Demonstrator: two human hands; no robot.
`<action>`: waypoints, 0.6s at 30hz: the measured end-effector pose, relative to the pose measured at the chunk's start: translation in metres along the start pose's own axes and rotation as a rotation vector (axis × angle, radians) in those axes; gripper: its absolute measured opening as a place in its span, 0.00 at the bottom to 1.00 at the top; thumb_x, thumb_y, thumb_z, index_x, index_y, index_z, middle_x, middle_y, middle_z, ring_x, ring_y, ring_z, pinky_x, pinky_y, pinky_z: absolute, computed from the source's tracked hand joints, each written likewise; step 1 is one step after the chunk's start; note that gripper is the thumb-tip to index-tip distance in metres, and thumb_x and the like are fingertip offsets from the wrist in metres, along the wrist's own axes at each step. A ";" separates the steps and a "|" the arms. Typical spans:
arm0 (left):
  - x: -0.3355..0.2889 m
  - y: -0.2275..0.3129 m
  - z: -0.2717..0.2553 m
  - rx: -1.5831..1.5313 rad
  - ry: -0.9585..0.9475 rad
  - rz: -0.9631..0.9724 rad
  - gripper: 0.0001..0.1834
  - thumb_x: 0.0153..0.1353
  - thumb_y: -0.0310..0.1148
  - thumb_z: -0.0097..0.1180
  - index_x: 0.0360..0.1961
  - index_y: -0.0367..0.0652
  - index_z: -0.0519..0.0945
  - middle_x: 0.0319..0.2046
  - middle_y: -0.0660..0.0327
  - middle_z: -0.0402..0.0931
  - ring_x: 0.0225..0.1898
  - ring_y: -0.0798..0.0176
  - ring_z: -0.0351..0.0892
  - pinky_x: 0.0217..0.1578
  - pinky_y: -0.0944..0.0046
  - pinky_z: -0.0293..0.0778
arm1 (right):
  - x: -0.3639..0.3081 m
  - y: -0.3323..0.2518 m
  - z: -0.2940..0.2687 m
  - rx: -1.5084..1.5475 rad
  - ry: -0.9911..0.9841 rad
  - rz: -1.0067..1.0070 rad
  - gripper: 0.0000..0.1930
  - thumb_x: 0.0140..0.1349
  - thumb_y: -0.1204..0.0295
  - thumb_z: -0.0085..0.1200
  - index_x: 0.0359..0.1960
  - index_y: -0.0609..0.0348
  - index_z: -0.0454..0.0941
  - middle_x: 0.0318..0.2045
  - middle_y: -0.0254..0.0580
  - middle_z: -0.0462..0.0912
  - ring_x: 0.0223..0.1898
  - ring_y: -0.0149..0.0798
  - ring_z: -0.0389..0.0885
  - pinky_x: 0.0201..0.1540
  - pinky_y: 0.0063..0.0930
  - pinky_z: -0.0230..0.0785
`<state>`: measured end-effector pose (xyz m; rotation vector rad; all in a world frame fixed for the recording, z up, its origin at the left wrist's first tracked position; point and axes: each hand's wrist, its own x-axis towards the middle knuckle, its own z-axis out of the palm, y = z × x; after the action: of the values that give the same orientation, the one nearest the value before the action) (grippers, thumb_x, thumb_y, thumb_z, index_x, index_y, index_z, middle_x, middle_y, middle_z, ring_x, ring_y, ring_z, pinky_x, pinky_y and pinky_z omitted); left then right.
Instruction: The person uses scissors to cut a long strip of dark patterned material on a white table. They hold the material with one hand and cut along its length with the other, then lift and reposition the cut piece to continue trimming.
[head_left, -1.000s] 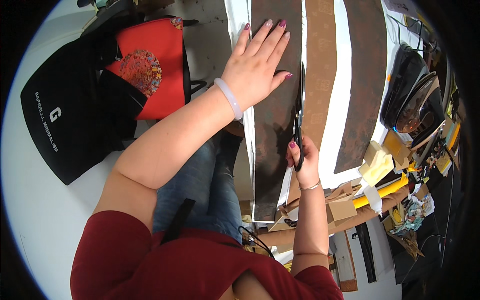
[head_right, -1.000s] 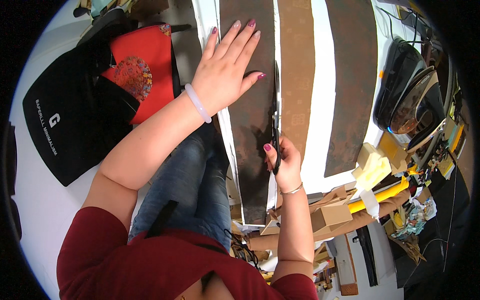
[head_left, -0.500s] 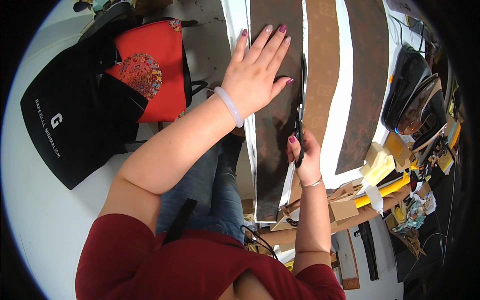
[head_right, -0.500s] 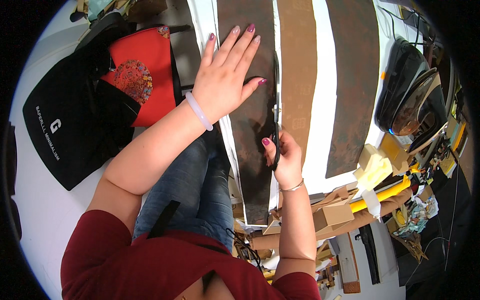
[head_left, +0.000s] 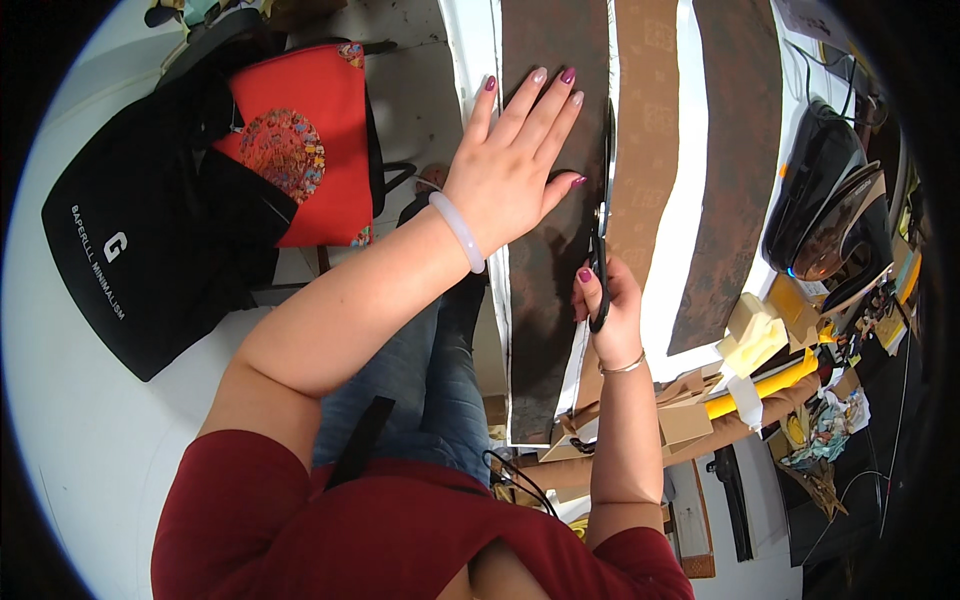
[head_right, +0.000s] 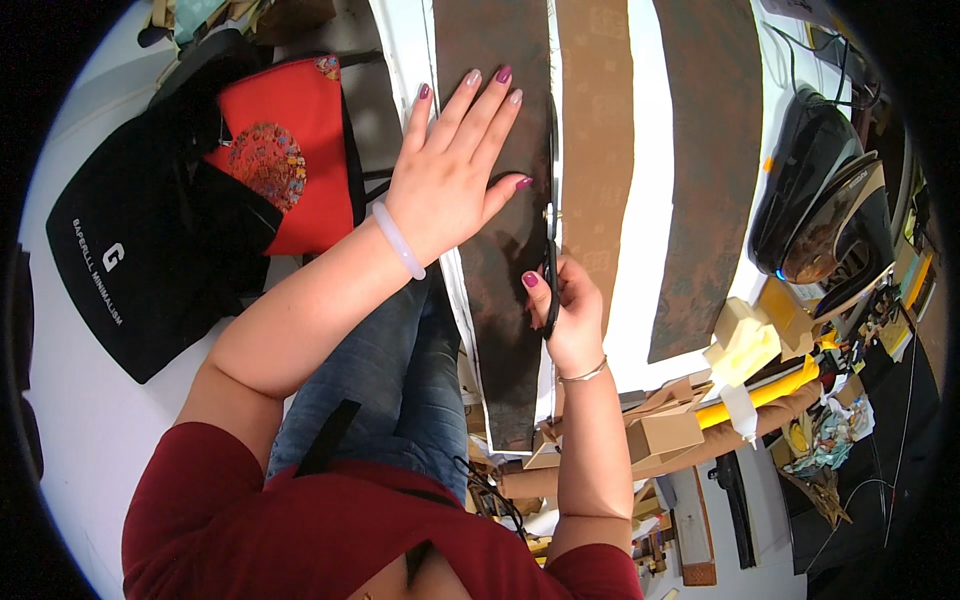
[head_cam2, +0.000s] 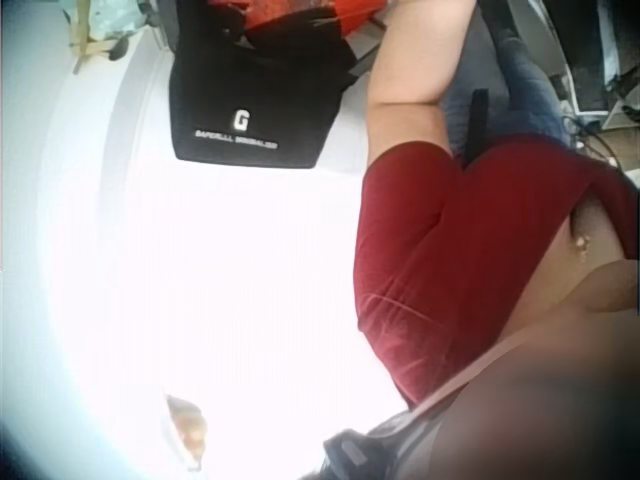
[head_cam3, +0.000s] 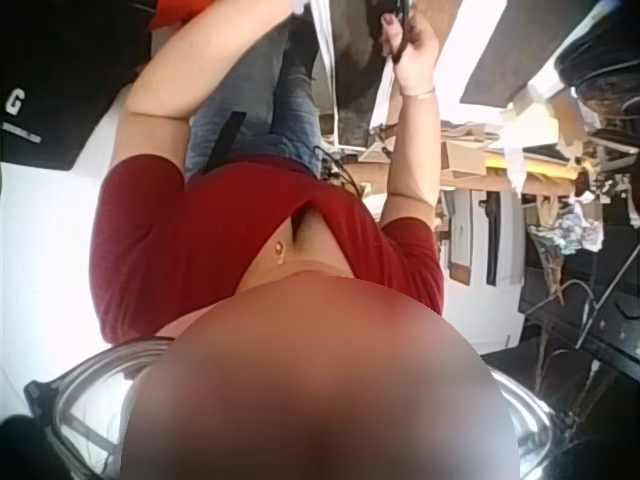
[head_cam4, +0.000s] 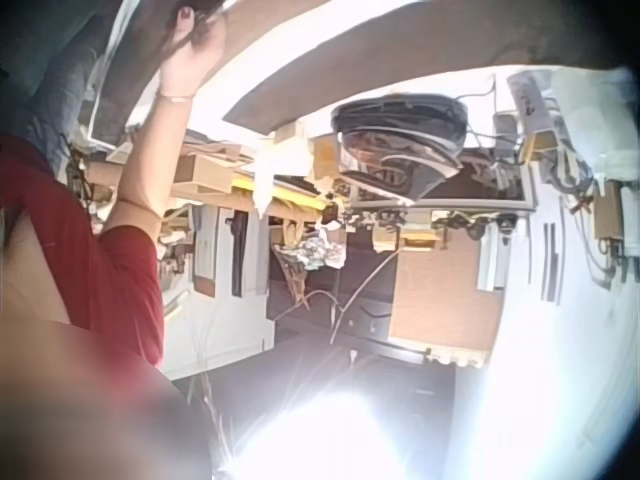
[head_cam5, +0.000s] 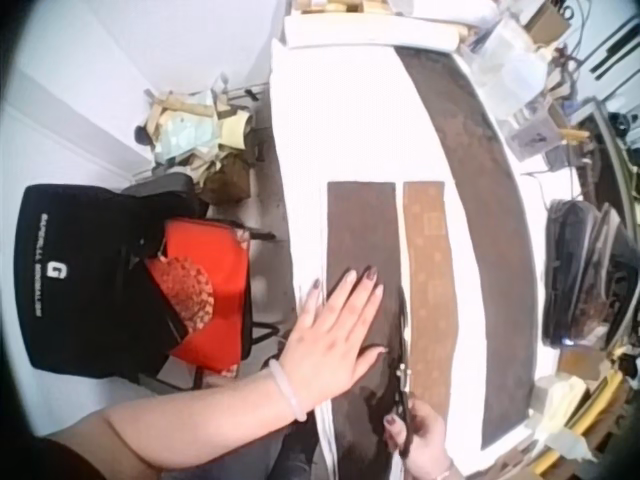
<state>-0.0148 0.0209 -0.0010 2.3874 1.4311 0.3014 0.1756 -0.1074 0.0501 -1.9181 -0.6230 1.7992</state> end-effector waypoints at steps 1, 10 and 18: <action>0.000 0.000 0.000 -0.015 0.006 -0.002 0.44 0.61 0.53 0.62 0.74 0.42 0.65 0.76 0.57 0.57 0.77 0.52 0.54 0.74 0.38 0.47 | 0.000 0.000 0.001 -0.007 0.010 0.015 0.16 0.71 0.59 0.60 0.41 0.60 0.74 0.23 0.31 0.75 0.19 0.25 0.70 0.23 0.19 0.63; 0.002 0.001 -0.002 -0.040 -0.013 -0.010 0.45 0.60 0.53 0.63 0.74 0.41 0.65 0.76 0.56 0.57 0.77 0.51 0.54 0.73 0.37 0.49 | 0.009 -0.014 0.006 0.046 -0.012 0.003 0.16 0.71 0.59 0.60 0.42 0.61 0.74 0.23 0.32 0.76 0.20 0.25 0.71 0.23 0.19 0.64; 0.001 0.001 -0.003 -0.068 -0.043 -0.013 0.45 0.61 0.52 0.63 0.74 0.41 0.64 0.77 0.56 0.55 0.77 0.51 0.53 0.73 0.36 0.48 | 0.015 -0.025 0.012 0.057 0.065 0.019 0.14 0.68 0.63 0.65 0.36 0.59 0.74 0.20 0.29 0.75 0.17 0.23 0.69 0.21 0.18 0.61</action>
<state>-0.0149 0.0220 0.0023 2.3156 1.3945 0.2884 0.1633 -0.0783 0.0520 -1.9425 -0.5271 1.7397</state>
